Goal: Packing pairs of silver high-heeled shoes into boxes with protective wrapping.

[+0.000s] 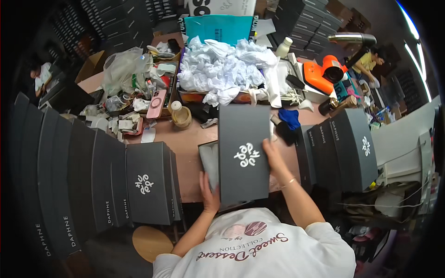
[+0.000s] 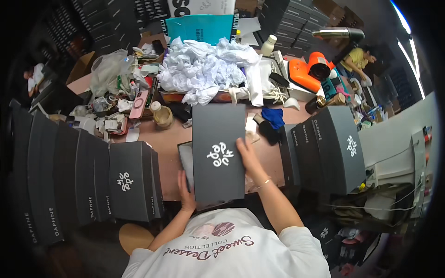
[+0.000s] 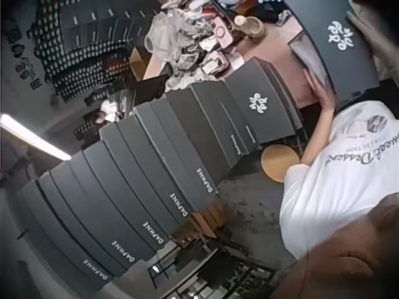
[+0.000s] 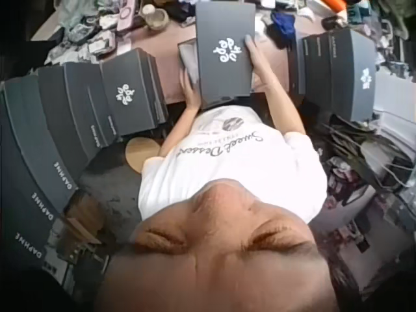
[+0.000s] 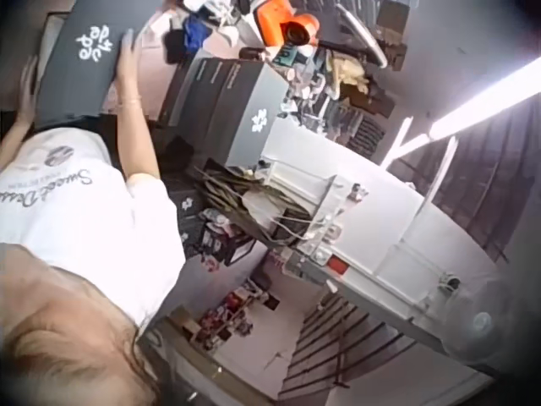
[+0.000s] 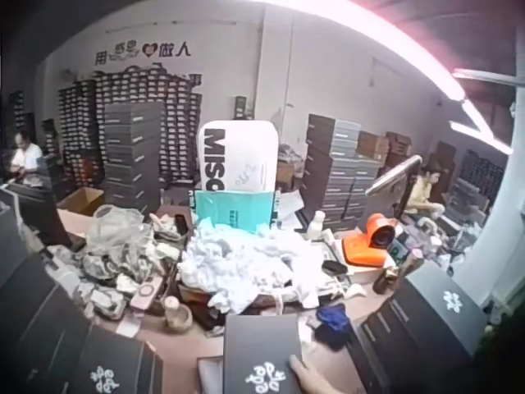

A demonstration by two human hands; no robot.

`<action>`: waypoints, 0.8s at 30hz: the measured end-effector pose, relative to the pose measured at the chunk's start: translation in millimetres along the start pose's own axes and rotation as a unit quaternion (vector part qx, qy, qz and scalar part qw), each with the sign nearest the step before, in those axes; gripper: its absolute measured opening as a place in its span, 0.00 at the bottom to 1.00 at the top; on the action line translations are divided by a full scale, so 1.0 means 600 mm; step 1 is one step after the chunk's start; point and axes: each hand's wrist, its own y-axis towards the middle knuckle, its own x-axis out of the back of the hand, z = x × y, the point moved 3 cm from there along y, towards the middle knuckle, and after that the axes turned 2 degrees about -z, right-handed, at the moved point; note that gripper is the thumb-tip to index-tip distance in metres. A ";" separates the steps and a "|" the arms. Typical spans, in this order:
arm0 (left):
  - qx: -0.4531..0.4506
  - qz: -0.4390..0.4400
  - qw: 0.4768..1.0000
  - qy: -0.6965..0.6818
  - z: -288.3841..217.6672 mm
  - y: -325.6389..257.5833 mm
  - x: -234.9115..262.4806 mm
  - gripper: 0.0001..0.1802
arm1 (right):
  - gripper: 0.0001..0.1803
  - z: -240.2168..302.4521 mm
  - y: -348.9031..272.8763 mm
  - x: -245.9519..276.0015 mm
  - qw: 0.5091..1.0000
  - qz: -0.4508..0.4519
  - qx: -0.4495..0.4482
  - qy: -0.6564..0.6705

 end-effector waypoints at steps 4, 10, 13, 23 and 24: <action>0.297 0.076 0.902 -0.305 0.090 0.000 0.038 0.39 | 0.30 -0.182 -0.039 -0.029 0.972 -0.004 -0.123 -0.200; 0.229 0.052 0.943 -0.235 0.077 -0.018 0.012 0.26 | 0.34 -0.211 -0.028 -0.041 0.907 0.003 0.011 -0.420; 0.262 0.066 0.935 -0.229 0.154 -0.026 -0.003 0.28 | 0.37 -0.193 -0.041 -0.042 0.928 -0.017 -0.072 -0.366; 0.292 0.192 0.833 -0.429 -0.100 -0.032 -0.021 0.39 | 0.51 -0.013 -0.202 0.044 0.958 0.124 0.158 -0.206; 0.247 0.236 0.830 -0.442 -0.151 -0.026 -0.037 0.38 | 0.52 0.070 -0.229 0.073 0.946 0.115 0.207 -0.222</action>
